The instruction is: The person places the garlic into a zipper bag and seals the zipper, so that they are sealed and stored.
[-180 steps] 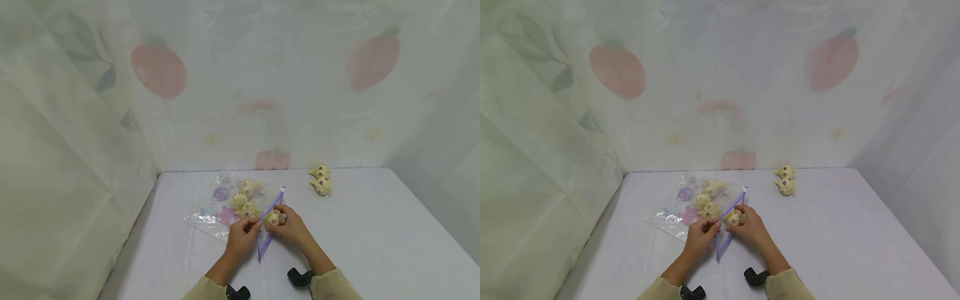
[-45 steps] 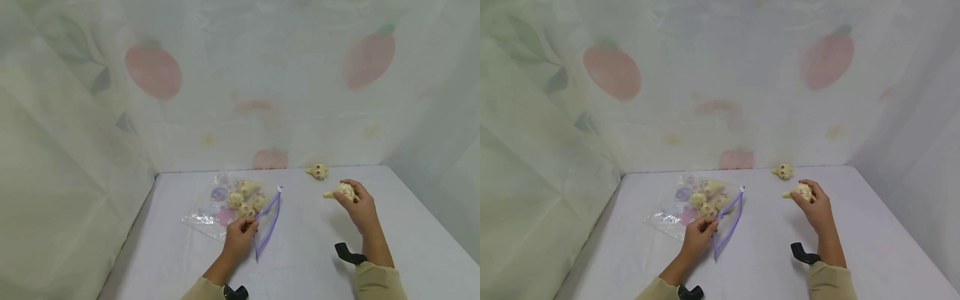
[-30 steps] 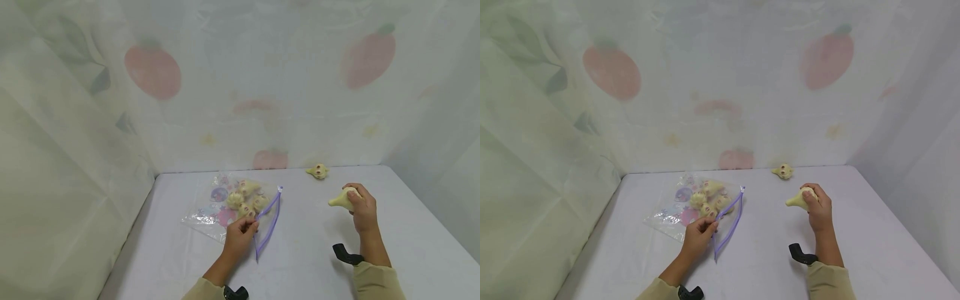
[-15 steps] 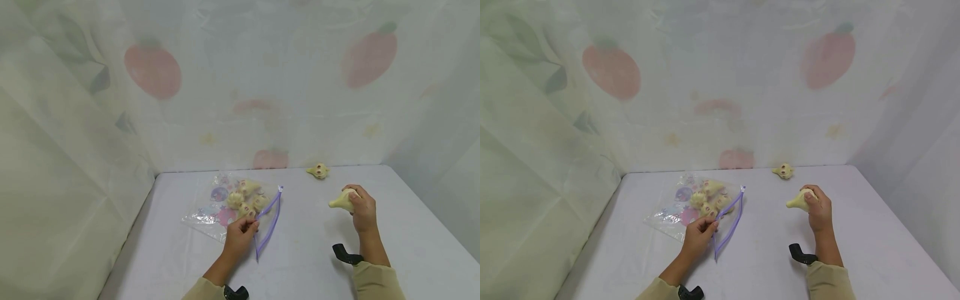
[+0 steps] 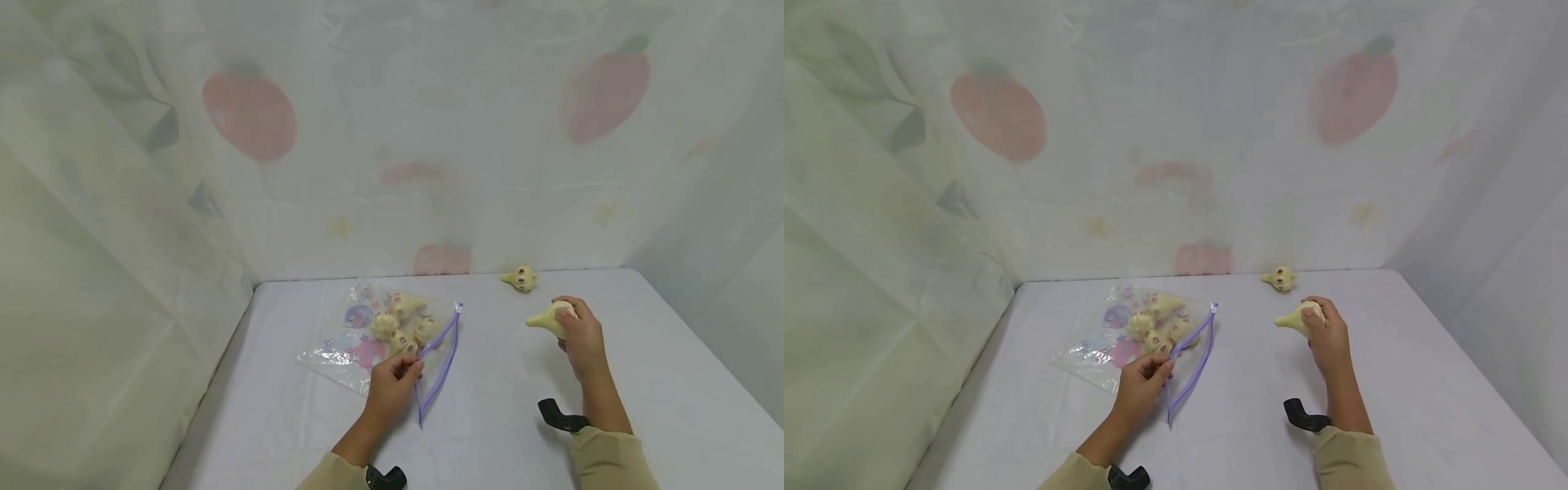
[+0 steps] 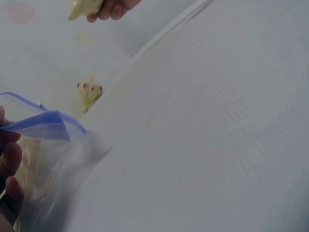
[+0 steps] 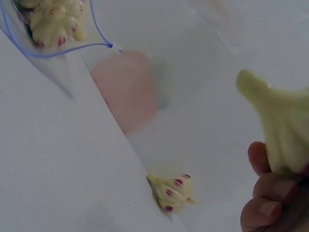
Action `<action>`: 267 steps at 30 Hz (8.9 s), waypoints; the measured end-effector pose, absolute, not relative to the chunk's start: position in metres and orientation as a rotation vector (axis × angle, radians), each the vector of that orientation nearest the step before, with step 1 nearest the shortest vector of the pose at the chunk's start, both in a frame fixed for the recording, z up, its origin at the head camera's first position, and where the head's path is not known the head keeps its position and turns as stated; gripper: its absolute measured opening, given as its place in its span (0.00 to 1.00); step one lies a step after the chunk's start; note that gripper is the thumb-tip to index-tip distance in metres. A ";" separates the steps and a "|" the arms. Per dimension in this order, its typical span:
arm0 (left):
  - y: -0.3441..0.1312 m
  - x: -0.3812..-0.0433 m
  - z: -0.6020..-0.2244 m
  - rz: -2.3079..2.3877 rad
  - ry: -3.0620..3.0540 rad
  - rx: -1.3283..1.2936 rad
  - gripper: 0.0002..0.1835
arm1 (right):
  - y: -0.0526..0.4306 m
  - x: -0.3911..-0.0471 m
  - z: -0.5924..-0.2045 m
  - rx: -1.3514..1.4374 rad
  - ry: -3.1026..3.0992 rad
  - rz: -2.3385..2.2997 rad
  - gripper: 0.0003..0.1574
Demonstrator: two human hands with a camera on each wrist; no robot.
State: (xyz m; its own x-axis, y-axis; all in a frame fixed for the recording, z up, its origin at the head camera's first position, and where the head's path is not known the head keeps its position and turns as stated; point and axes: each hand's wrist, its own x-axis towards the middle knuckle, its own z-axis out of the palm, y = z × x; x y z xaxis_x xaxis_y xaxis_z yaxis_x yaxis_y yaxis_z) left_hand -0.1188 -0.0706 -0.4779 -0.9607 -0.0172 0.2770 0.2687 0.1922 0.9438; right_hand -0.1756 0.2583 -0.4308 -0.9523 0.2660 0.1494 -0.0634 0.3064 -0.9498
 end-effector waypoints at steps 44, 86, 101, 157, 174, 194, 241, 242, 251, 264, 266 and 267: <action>-0.070 -0.117 -0.474 -1.853 -2.238 -0.259 0.04 | 0.137 -0.172 -0.478 0.393 -2.833 1.624 0.29; -0.071 -0.119 -0.480 -1.859 -2.203 -0.315 0.03 | 0.126 -0.174 -0.479 0.803 -2.833 1.356 0.16; -0.066 -0.119 -0.496 -1.893 -2.250 -0.209 0.03 | 0.252 -0.295 -0.466 0.152 -2.742 0.907 0.27; -0.071 -0.123 -0.498 -1.857 -2.242 -0.242 0.03 | 0.197 -0.176 -0.431 0.362 -2.346 1.773 0.31; -0.048 -0.130 -0.506 -1.875 -2.287 -0.330 0.02 | 0.204 -0.169 -0.436 0.317 -2.383 1.836 0.28; -0.064 -0.123 -0.518 -1.896 -2.254 -0.246 0.03 | 0.179 -0.166 -0.435 0.396 -2.481 1.769 0.37; -0.061 -0.107 -0.490 -1.894 -2.228 -0.319 0.04 | 0.181 -0.150 -0.441 0.549 -2.749 1.763 0.38; -0.061 -0.107 -0.491 -1.896 -2.229 -0.316 0.04 | 0.182 -0.150 -0.442 0.567 -2.766 1.745 0.37; -0.061 -0.109 -0.488 -1.926 -2.234 -0.259 0.06 | 0.177 -0.158 -0.452 0.615 -2.866 1.570 0.40; -0.063 -0.111 -0.485 -1.960 -2.220 -0.265 0.05 | 0.158 -0.163 -0.467 0.456 -2.889 1.507 0.38; -0.064 -0.111 -0.484 -1.965 -2.224 -0.267 0.05 | 0.155 -0.163 -0.470 0.437 -2.900 1.504 0.38; -0.064 -0.111 -0.484 -1.967 -2.225 -0.270 0.05 | 0.154 -0.164 -0.471 0.431 -2.903 1.502 0.38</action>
State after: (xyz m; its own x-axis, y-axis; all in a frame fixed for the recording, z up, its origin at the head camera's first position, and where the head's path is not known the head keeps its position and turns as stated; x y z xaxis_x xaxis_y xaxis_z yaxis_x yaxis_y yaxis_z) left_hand -0.1111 -0.0637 -0.4839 -0.9711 0.0298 0.2369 0.2388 0.1190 0.9638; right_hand -0.1636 0.1543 -0.4712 -0.9539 -0.2996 -0.0179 -0.1585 0.5533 -0.8178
